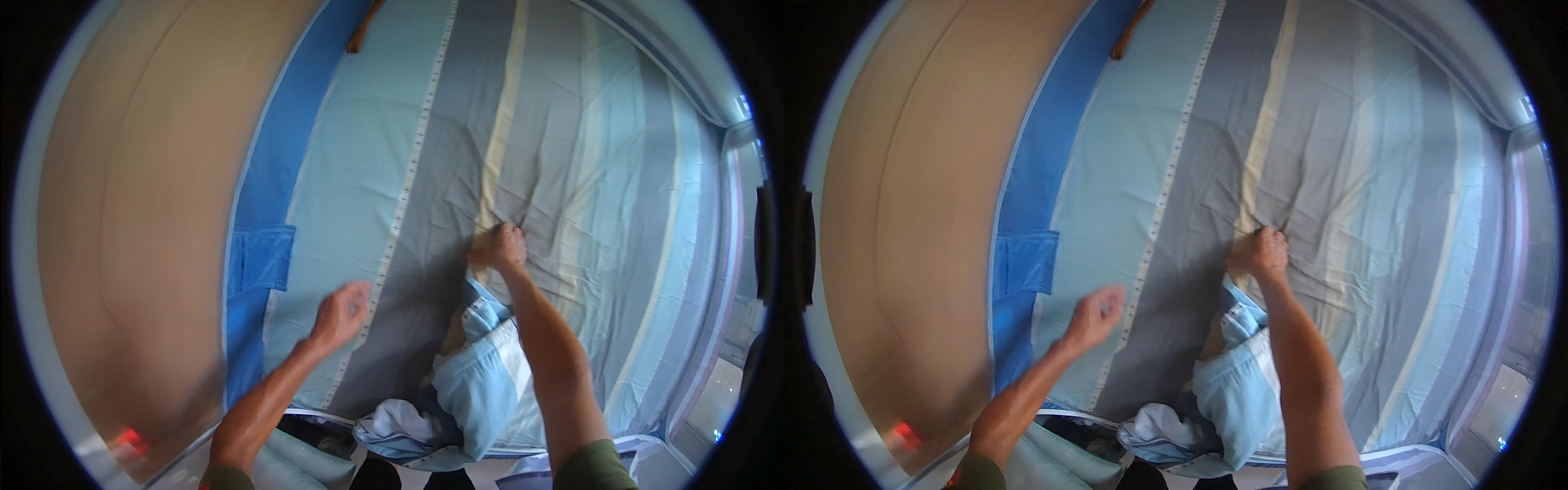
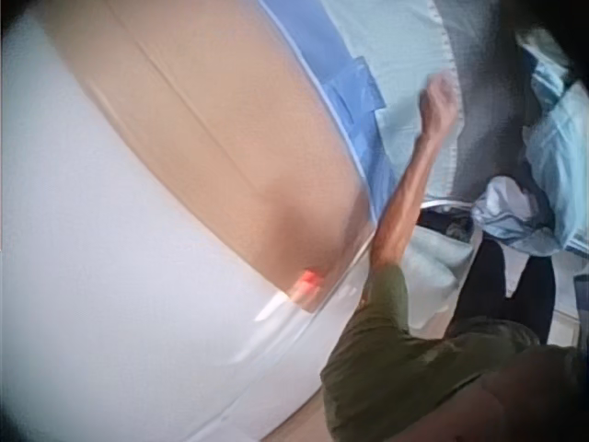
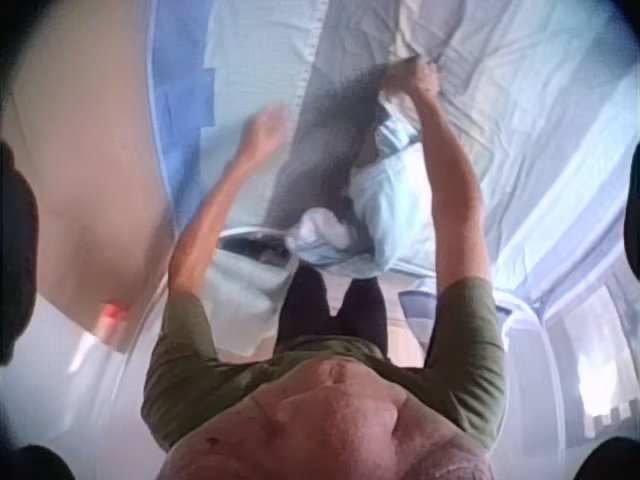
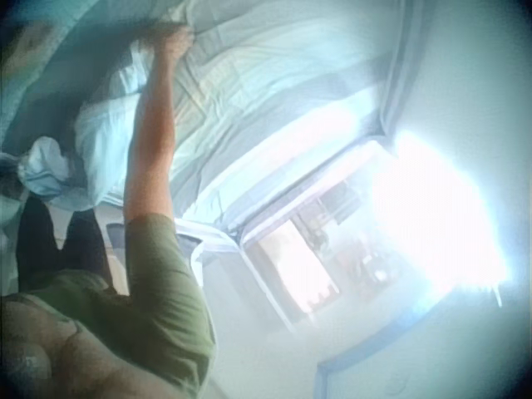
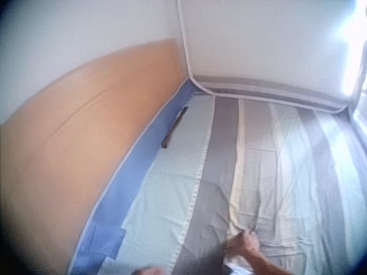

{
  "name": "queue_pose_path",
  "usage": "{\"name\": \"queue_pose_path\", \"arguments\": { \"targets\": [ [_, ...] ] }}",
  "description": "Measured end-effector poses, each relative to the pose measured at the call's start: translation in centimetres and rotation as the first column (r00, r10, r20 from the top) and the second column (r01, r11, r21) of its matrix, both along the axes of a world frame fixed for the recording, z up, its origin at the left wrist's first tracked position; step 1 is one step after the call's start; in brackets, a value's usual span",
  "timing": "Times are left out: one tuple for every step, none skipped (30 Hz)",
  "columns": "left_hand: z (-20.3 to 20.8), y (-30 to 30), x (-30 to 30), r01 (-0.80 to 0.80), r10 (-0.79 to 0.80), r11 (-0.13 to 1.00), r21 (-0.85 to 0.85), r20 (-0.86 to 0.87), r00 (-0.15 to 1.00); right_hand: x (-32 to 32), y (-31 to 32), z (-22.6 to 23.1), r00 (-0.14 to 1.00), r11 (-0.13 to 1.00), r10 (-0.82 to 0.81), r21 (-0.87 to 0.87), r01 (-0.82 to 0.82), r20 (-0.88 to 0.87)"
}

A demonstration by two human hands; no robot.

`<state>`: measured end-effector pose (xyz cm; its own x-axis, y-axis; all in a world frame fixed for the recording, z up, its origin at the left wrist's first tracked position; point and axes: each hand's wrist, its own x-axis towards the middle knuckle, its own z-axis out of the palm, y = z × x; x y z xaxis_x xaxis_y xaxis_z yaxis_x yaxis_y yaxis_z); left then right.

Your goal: The person assembles a pop-up bed canopy by inserting flexible rods into fabric sleeves and securing the frame. They handle pillows and bedding, then attach the canopy to the bed frame and adjust the mesh cover.

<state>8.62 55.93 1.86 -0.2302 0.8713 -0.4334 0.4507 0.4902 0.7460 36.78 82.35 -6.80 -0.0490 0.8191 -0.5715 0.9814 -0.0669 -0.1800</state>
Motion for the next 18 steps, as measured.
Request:
{"name": "queue_pose_path", "arguments": {
  "targets": [
    [-0.9,2.8,-2.9,-0.060,0.059,0.998,-0.006,-0.067,0.996,-0.6,0.4,0.1,1.000,1.000,-0.014,-0.017,0.015,0.008],
    [-2.1,5.7,-5.4,-0.053,0.059,0.997,0.052,-0.131,0.990,-0.8,0.5,-0.7,1.000,1.000,-0.003,0.009,0.003,0.004],
    [-3.1,8.7,-7.7,-0.040,0.062,0.992,0.118,-0.192,0.979,-0.8,0.4,-1.1,1.000,0.999,0.006,0.043,-0.007,0.001],
    [-3.8,11.9,-9.5,-0.015,0.069,0.980,0.201,-0.264,0.962,-0.6,0.4,-1.6,1.000,0.997,0.014,0.079,-0.014,0.001],
    [-4.4,15.0,-11.1,0.014,0.083,0.961,0.277,-0.336,0.938,-0.7,0.4,-1.7,1.000,0.996,0.020,0.088,-0.018,-0.016],
    [-5.4,18.1,-13.0,0.042,0.087,0.949,0.311,-0.388,0.917,-0.9,0.6,-1.7,0.999,0.997,0.024,0.072,-0.023,-0.023],
    [-6.3,21.1,-14.8,0.074,0.090,0.937,0.343,-0.438,0.895,-1.0,0.7,-1.8,0.999,0.998,0.026,0.056,-0.025,-0.029],
    [-6.6,24.5,-16.1,0.083,0.089,0.935,0.344,-0.456,0.886,-1.1,1.1,-1.9,1.000,1.000,0.018,0.015,-0.018,0.008],
    [-6.7,27.5,-17.2,0.091,0.089,0.935,0.342,-0.475,0.876,-1.3,1.4,-1.9,0.999,1.000,0.012,-0.029,-0.011,0.044],
    [-6.7,30.3,-18.0,0.084,0.096,0.941,0.329,-0.495,0.863,-1.7,1.8,-1.6,0.998,0.997,-0.008,-0.079,0.013,0.055],
    [-6.7,33.5,-18.2,0.084,0.094,0.945,0.317,-0.508,0.856,-1.4,2.0,-1.7,0.998,0.997,-0.020,-0.075,0.024,0.054],
    [-6.6,36.4,-18.4,0.080,0.096,0.949,0.304,-0.524,0.846,-1.1,2.0,-1.9,0.998,0.997,-0.027,-0.071,0.030,0.048],
    [-6.3,39.1,-18.6,0.064,0.093,0.958,0.279,-0.513,0.853,-0.9,1.8,-2.1,0.998,0.997,-0.035,-0.070,0.038,0.044],
    [-6.2,41.5,-18.8,0.045,0.091,0.967,0.252,-0.501,0.860,-1.0,1.7,-1.6,0.999,0.999,-0.036,-0.035,0.037,0.026],
    [-6.0,43.6,-19.2,0.026,0.089,0.974,0.224,-0.490,0.867,-1.4,1.9,-1.5,0.998,0.997,-0.046,-0.066,0.049,0.042],
    [-6.3,45.3,-20.5,0.059,0.057,0.976,0.211,-0.506,0.861,-2.0,2.3,-1.0,0.997,0.994,-0.049,-0.091,0.055,0.057],
    [-6.7,46.9,-22.0,0.093,0.026,0.975,0.203,-0.518,0.855,-2.2,2.6,-0.8,0.996,0.992,-0.054,-0.109,0.062,0.077],
    [-6.9,48.1,-23.4,0.125,-0.003,0.973,0.195,-0.531,0.847,-2.2,2.3,-1.5,0.997,0.995,-0.041,-0.091,0.047,0.064]
  ]
}}
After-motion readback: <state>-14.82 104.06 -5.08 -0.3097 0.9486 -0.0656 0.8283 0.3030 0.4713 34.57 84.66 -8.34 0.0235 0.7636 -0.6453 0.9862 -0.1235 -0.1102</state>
